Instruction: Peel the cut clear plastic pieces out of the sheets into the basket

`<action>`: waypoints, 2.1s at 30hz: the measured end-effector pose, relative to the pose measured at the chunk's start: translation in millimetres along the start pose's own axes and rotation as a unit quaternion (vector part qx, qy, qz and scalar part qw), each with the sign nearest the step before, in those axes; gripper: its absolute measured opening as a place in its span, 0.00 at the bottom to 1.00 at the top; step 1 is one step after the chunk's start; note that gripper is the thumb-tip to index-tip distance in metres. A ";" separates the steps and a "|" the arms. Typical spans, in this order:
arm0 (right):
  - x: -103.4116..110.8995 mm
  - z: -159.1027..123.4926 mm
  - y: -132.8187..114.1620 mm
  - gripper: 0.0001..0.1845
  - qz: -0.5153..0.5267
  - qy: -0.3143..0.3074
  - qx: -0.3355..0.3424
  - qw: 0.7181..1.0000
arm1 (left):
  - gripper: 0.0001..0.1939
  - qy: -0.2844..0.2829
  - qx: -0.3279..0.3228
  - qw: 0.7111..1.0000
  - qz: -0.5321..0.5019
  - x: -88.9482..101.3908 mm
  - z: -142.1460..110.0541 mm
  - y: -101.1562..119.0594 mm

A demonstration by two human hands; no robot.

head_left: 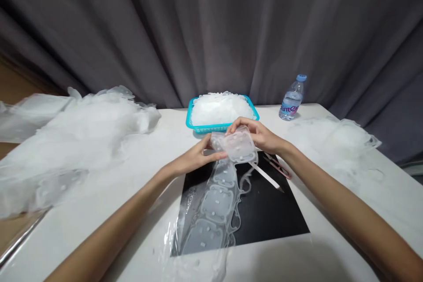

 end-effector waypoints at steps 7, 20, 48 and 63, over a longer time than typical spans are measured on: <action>24.6 -16.4 39.0 0.11 0.017 0.050 -0.193 0.980 | 0.37 -0.039 0.069 0.996 -0.044 1.6 -7.8 -12.7; 13.2 -62.7 19.8 0.21 -0.378 -0.008 -0.290 0.879 | 0.30 0.041 0.045 0.942 0.329 29.0 -20.5 -2.6; 5.0 -63.7 -1.2 0.21 -0.196 0.024 -0.170 0.966 | 0.21 -0.074 -0.121 0.955 0.260 -49.2 -24.3 -5.5; -20.5 -61.2 27.3 0.04 -0.249 -0.043 -0.041 0.967 | 0.18 -0.003 -0.313 0.863 0.396 -52.2 -42.6 13.8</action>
Point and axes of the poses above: each hand's wrist, its own z-axis towards the middle knuckle, its own x-axis out of the back of the hand, y = z × x, the point moved 6 cm from there along z, towards the middle knuckle, and after that the axes turned 7 degrees about -y, right-handed, at the moved point
